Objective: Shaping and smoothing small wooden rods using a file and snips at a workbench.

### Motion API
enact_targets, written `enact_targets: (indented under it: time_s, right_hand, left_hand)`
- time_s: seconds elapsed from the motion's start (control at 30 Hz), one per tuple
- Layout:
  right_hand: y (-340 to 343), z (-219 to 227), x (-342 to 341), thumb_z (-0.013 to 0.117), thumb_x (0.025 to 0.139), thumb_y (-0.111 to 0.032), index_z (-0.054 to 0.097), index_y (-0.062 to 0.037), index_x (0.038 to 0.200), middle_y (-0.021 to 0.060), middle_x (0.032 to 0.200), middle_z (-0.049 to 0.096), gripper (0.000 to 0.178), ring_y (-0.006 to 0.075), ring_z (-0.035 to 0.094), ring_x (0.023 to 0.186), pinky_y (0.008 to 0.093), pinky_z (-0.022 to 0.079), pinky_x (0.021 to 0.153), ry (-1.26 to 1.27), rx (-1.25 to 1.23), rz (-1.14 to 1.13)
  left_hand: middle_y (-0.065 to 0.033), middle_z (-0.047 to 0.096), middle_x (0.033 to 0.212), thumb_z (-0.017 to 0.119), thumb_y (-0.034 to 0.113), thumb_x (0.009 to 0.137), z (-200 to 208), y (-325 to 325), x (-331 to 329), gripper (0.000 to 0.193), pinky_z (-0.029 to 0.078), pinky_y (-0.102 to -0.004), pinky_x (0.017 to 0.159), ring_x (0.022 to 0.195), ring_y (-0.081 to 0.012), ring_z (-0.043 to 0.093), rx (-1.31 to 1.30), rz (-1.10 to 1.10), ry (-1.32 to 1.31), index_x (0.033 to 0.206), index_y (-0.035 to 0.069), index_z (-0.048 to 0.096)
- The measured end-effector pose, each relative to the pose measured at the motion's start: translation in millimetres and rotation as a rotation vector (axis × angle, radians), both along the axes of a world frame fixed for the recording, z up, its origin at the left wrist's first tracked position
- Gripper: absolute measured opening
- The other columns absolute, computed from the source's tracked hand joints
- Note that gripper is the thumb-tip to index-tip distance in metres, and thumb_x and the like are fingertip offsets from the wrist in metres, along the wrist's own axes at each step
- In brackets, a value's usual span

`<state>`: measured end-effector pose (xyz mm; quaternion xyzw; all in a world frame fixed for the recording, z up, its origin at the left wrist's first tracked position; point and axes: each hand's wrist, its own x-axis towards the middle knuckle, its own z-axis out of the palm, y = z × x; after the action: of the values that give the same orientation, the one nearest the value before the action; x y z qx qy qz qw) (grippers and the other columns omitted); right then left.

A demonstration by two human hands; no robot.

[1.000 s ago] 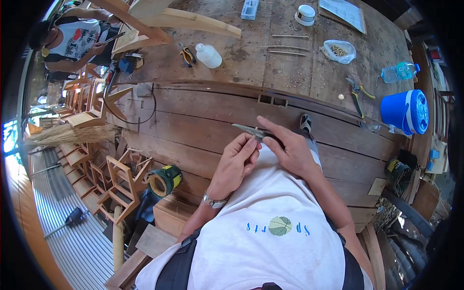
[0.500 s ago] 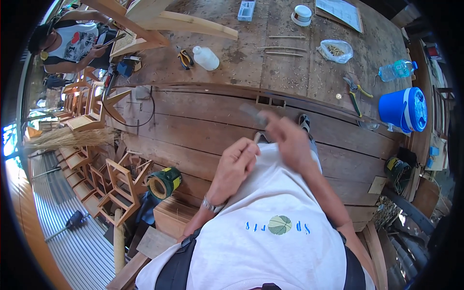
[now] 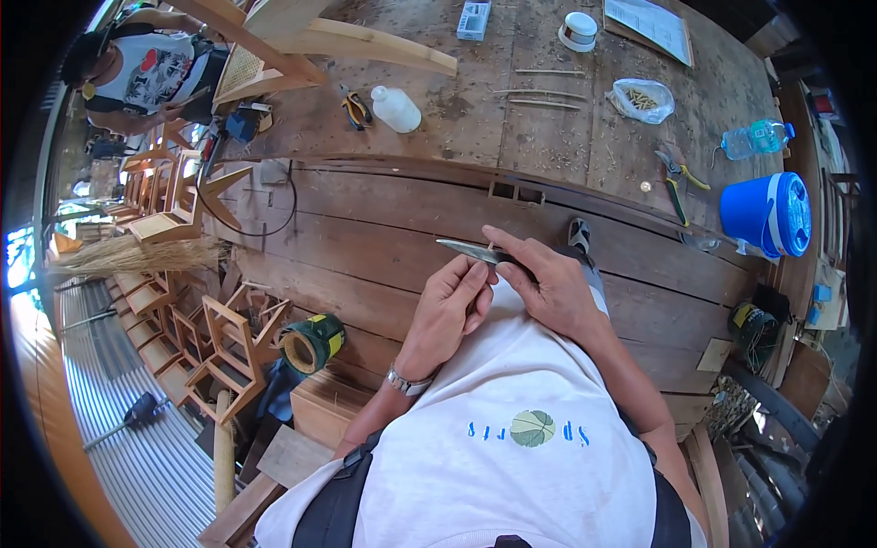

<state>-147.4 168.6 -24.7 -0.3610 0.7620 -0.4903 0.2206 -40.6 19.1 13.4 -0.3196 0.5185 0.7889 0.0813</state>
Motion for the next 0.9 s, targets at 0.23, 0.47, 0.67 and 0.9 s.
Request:
enact_targets:
  time_s: [0.23, 0.47, 0.67, 0.9]
  right_hand:
    - [-2.8, 0.0, -1.1, 0.067, 0.096, -0.013, 0.064, -0.0198, 0.138, 0.0101, 0.080, 0.059, 0.043, 0.0258, 0.059, 0.067, 0.0342, 0.050, 0.064, 0.113, 0.091, -0.024]
    - [10.0, -8.9, -23.7, 0.063, 0.100, -0.013, 0.060, -0.0129, 0.141, 0.0095, 0.090, 0.066, 0.041, 0.0236, 0.061, 0.074, 0.0328, 0.051, 0.070, -0.038, 0.095, -0.241]
    - [-2.8, 2.4, 2.0, 0.065, 0.098, -0.018, 0.059, -0.0184, 0.144, 0.0110, 0.095, 0.070, 0.046, 0.0275, 0.069, 0.079, 0.0351, 0.054, 0.071, 0.038, -0.004, -0.030]
    - [-3.7, 0.9, 4.7, 0.067, 0.096, -0.018, 0.061, -0.0234, 0.141, 0.0080, 0.079, 0.060, 0.045, 0.0263, 0.062, 0.066, 0.0374, 0.051, 0.061, 0.148, 0.083, -0.032]
  left_hand:
    - [0.0048, 0.046, 0.065, 0.047, 0.026, 0.110, -4.4, -2.7, 2.7, 0.028, 0.024, -0.0184, 0.043, 0.049, -0.0012, 0.032, 0.101, 0.034, 0.018, 0.097, 0.004, 0.058]
    - [0.0037, 0.048, 0.066, 0.046, 0.026, 0.111, 16.2, -2.3, 9.1, 0.026, 0.025, -0.0181, 0.044, 0.049, -0.0015, 0.035, 0.079, -0.006, -0.049, 0.098, 0.005, 0.057]
    - [0.0024, 0.050, 0.071, 0.044, 0.027, 0.112, -5.7, -1.1, 4.5, 0.026, 0.027, -0.0184, 0.046, 0.053, -0.0022, 0.035, 0.137, 0.088, 0.009, 0.103, 0.005, 0.056]
    - [0.0055, 0.044, 0.069, 0.045, 0.024, 0.112, -6.9, 2.6, 1.5, 0.024, 0.026, -0.0190, 0.047, 0.055, -0.0018, 0.032, 0.019, 0.052, -0.020, 0.102, 0.006, 0.057]
